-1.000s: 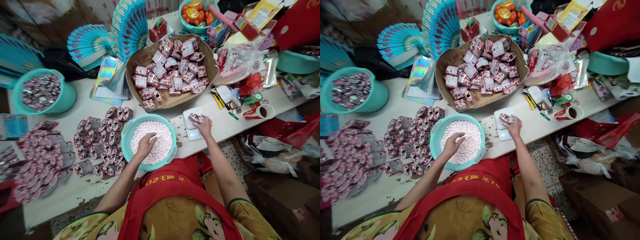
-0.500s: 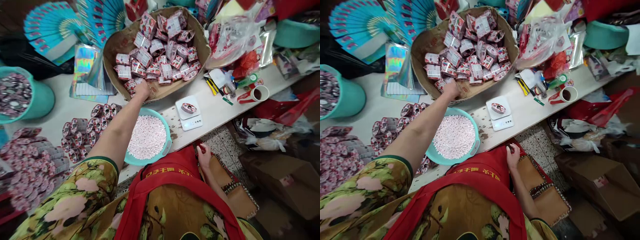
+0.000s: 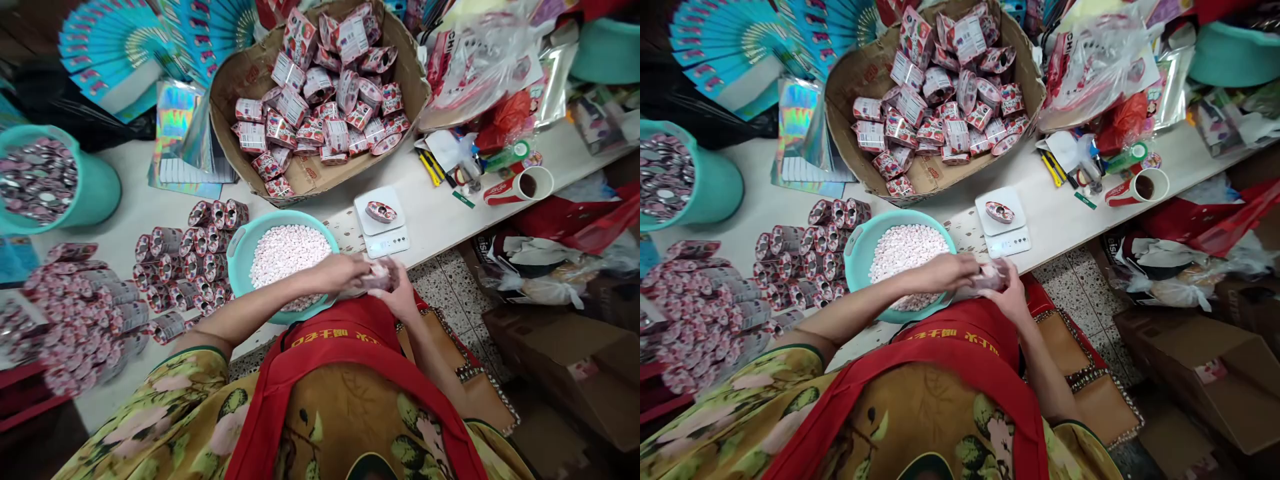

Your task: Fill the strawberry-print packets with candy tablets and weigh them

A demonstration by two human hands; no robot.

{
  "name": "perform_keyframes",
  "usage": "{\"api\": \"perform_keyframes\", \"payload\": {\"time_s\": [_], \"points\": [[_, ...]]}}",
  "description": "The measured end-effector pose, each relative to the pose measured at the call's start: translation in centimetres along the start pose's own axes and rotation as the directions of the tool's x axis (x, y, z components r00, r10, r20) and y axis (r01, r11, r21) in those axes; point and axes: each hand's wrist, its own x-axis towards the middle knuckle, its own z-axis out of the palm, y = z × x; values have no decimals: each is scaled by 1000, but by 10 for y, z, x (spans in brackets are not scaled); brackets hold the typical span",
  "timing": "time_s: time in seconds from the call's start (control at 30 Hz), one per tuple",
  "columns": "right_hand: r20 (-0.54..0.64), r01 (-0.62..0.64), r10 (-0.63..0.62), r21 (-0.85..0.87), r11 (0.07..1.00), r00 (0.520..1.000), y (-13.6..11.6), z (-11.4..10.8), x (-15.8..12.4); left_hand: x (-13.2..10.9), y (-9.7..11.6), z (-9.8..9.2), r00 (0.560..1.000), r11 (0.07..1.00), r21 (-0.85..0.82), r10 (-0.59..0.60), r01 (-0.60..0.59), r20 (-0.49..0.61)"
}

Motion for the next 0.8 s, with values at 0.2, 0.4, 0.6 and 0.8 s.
{"api": "perform_keyframes", "payload": {"time_s": [0.2,0.4,0.6,0.8], "points": [[-50,-282,283,29,959,958,12,-29,-9,109,-26,1,900,977,56,-167,206,-403],[-294,-386,335,-138,912,895,8,-25,-8,138,-52,-23,886,925,84,-325,371,-330],[-353,-358,252,-279,891,901,-26,3,-9,-53,-54,-17,466,862,-439,-507,255,-725],[-293,-241,171,-222,945,941,-20,17,10,-320,-77,95,-403,78,-836,-849,543,-342]]}}
